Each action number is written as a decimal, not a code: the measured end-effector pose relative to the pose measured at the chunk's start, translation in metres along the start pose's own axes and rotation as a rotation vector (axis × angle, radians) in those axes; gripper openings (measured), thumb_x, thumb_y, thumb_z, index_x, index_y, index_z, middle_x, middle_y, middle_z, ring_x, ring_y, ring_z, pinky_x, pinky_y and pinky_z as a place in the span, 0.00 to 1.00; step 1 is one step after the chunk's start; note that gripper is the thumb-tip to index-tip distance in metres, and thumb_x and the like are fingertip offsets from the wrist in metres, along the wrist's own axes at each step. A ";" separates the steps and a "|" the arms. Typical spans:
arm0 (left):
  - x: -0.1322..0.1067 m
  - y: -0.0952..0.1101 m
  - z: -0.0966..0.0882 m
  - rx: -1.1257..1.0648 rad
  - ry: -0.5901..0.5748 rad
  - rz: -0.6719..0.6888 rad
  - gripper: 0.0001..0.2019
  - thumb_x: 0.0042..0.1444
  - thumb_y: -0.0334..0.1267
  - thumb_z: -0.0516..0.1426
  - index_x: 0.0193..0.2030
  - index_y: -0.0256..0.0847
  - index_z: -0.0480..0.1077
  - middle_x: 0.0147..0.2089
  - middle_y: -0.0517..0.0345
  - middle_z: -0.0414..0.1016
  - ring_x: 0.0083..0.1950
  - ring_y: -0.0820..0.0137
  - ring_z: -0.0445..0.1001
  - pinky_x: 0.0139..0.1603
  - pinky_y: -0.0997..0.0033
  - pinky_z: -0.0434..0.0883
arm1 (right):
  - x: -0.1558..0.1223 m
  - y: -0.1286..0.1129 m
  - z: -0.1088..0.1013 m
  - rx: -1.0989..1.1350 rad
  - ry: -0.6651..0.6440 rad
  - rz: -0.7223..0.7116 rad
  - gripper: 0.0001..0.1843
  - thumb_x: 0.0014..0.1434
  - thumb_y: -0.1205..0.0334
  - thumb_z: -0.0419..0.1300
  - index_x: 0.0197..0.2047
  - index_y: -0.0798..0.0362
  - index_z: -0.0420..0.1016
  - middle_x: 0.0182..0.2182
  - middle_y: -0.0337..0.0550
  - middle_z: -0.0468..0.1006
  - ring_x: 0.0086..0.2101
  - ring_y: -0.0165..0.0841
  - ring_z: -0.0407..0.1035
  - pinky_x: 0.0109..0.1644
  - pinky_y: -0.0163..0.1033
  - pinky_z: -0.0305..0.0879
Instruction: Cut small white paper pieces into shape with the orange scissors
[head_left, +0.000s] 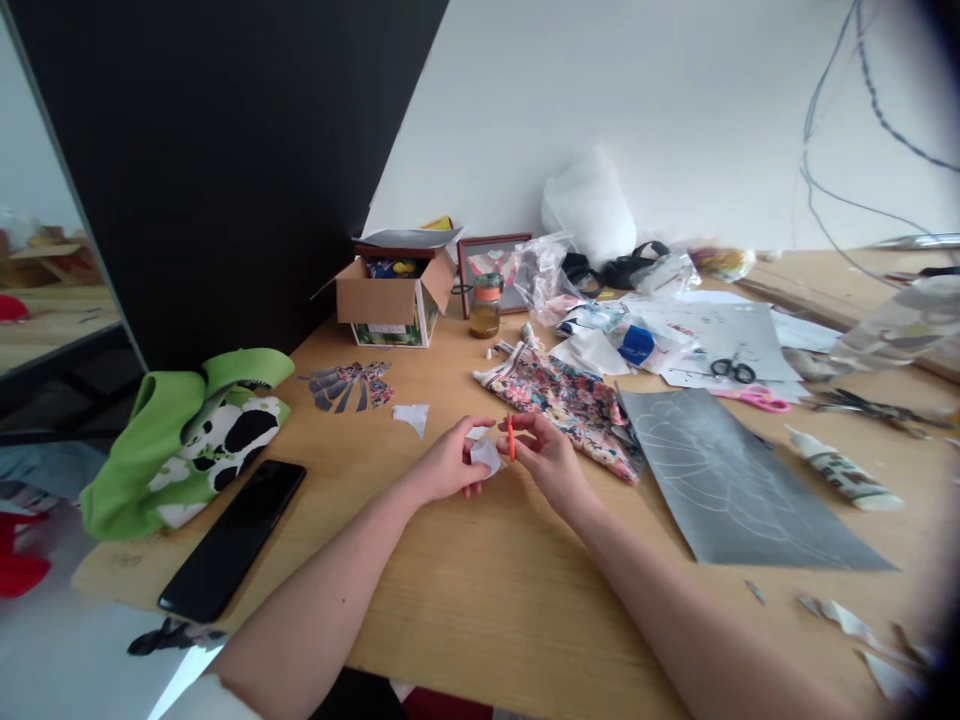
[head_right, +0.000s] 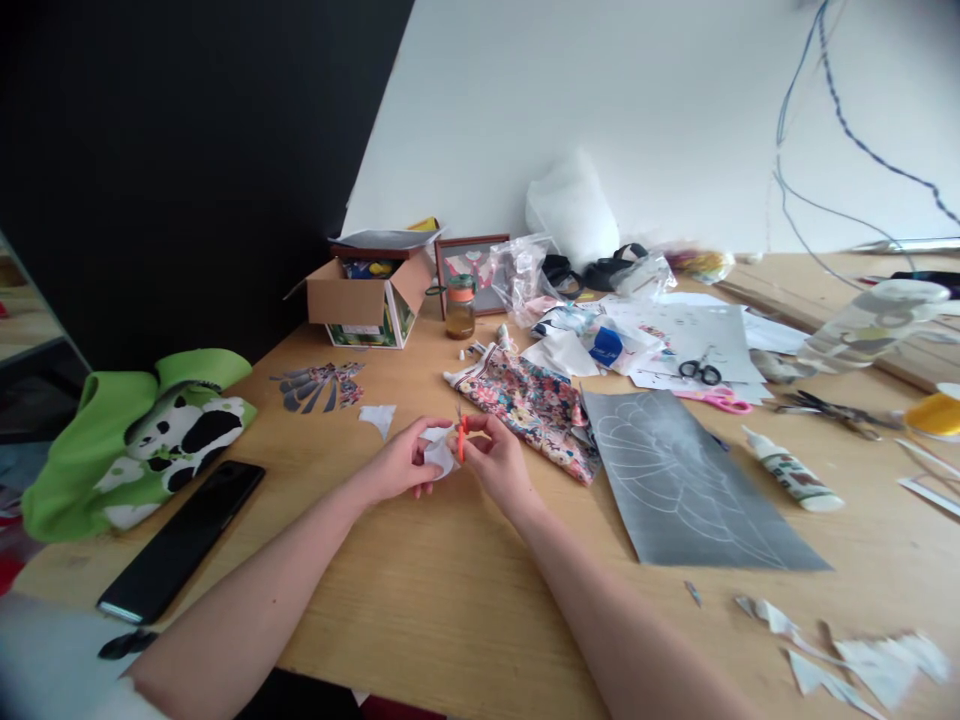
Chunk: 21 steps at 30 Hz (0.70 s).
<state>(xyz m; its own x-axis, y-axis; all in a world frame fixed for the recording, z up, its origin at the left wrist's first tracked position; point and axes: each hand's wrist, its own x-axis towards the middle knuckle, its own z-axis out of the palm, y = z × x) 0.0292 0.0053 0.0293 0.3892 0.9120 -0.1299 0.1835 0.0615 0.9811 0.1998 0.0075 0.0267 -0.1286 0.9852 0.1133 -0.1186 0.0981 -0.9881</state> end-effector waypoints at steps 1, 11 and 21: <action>0.000 -0.001 0.000 0.019 -0.008 0.009 0.32 0.47 0.25 0.57 0.62 0.40 0.57 0.27 0.65 0.71 0.17 0.77 0.68 0.16 0.80 0.63 | -0.001 0.000 0.001 0.000 -0.008 0.016 0.24 0.43 0.49 0.72 0.37 0.52 0.69 0.32 0.41 0.76 0.27 0.32 0.71 0.30 0.37 0.67; 0.003 -0.005 0.005 -0.155 0.035 -0.037 0.28 0.43 0.30 0.63 0.53 0.36 0.63 0.28 0.61 0.73 0.21 0.75 0.70 0.19 0.78 0.63 | -0.001 0.008 0.004 0.029 0.046 0.056 0.25 0.38 0.51 0.75 0.35 0.53 0.70 0.28 0.40 0.76 0.26 0.33 0.71 0.30 0.37 0.67; 0.004 -0.007 0.008 -0.318 0.045 -0.111 0.15 0.40 0.36 0.64 0.37 0.33 0.72 0.29 0.56 0.75 0.20 0.78 0.67 0.18 0.78 0.57 | -0.002 0.004 0.006 0.011 0.082 0.030 0.25 0.39 0.48 0.74 0.34 0.53 0.70 0.29 0.41 0.76 0.26 0.33 0.71 0.30 0.38 0.68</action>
<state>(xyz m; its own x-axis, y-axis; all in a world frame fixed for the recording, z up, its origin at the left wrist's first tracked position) 0.0366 0.0057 0.0211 0.3408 0.9092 -0.2394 -0.0710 0.2788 0.9577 0.1940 0.0052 0.0229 -0.0516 0.9959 0.0747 -0.1269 0.0677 -0.9896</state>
